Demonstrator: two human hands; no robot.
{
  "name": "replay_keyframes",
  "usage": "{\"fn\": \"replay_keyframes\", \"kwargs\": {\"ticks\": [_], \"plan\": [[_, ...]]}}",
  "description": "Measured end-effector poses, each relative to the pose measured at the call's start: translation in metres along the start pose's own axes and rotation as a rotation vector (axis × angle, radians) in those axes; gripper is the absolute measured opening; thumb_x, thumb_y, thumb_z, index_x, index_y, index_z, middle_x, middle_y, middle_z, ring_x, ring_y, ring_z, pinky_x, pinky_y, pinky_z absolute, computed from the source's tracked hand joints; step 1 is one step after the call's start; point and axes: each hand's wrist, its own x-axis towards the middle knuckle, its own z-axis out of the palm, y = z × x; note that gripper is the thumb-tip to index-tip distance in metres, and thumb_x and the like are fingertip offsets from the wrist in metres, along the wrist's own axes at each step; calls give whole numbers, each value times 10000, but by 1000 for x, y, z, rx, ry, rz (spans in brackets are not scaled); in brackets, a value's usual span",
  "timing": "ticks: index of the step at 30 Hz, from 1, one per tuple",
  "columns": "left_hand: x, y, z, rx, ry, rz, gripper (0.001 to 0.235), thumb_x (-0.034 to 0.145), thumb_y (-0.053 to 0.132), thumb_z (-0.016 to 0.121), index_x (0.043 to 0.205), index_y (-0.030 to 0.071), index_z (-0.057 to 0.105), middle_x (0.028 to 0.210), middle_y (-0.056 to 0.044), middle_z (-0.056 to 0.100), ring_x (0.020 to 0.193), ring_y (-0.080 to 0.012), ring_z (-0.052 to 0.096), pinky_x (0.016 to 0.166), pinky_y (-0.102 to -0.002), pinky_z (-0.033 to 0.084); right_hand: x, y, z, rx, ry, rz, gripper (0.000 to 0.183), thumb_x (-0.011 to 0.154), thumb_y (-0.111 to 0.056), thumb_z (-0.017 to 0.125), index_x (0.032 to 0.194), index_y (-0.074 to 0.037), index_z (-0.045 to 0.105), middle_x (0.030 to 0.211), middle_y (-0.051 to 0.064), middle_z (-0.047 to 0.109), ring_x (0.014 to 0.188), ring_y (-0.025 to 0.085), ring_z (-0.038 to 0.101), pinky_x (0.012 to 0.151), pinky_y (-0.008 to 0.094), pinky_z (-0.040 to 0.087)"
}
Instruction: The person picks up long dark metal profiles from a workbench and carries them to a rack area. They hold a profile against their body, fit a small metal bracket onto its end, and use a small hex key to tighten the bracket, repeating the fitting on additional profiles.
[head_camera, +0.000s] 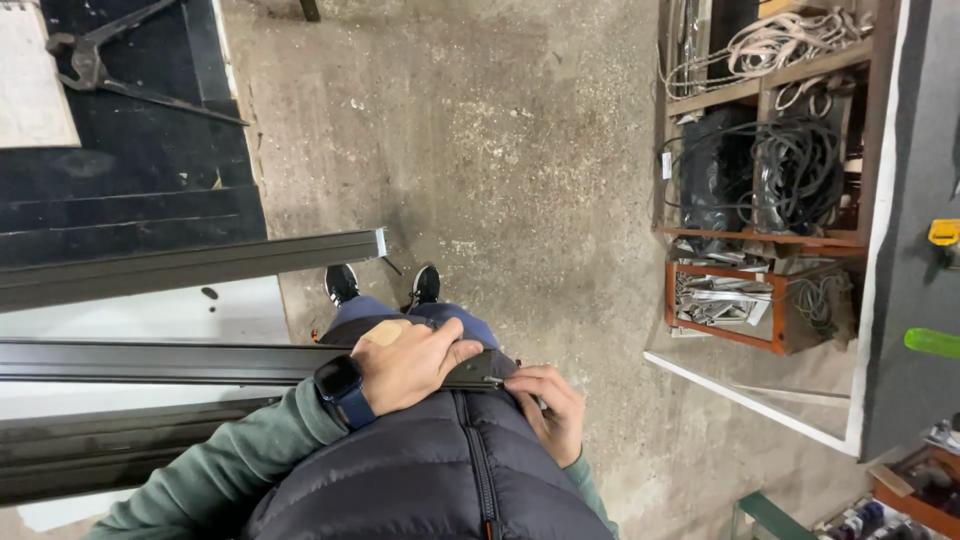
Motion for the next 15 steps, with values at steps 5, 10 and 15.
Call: {"fn": "replay_keyframes", "kwargs": {"ticks": [5, 10, 15], "plan": [[-4, 8, -12, 80, 125, 51, 433, 1002, 537, 491, 865, 141, 602, 567, -153, 636, 502, -372, 627, 414, -497, 435, 22, -9, 5, -150, -2, -50, 213, 825, 99, 740, 978, -41, 695, 1007, 108, 740, 963, 251, 732, 829, 331, 581], [1, 4, -15, 78, 149, 35, 425, 994, 521, 500, 832, 145, 615, 539, -144, 624, 475, -359, 617, 391, -494, 420, 20, 2, -1, -93, -19, -75, 222, 846, 63, 761, 928, -62, 597, 1008, 95, 751, 944, 253, 752, 791, 335, 599], [-1, 1, -11, 91, 198, 95, 408, 999, 495, 509, 820, 146, 621, 518, -142, 606, 453, -355, 614, 372, -485, 421, 40, -12, -8, -164, -72, -120, 260, 833, 39, 796, 896, -56, 563, 992, 85, 757, 895, 265, 730, 764, 335, 576]]}}
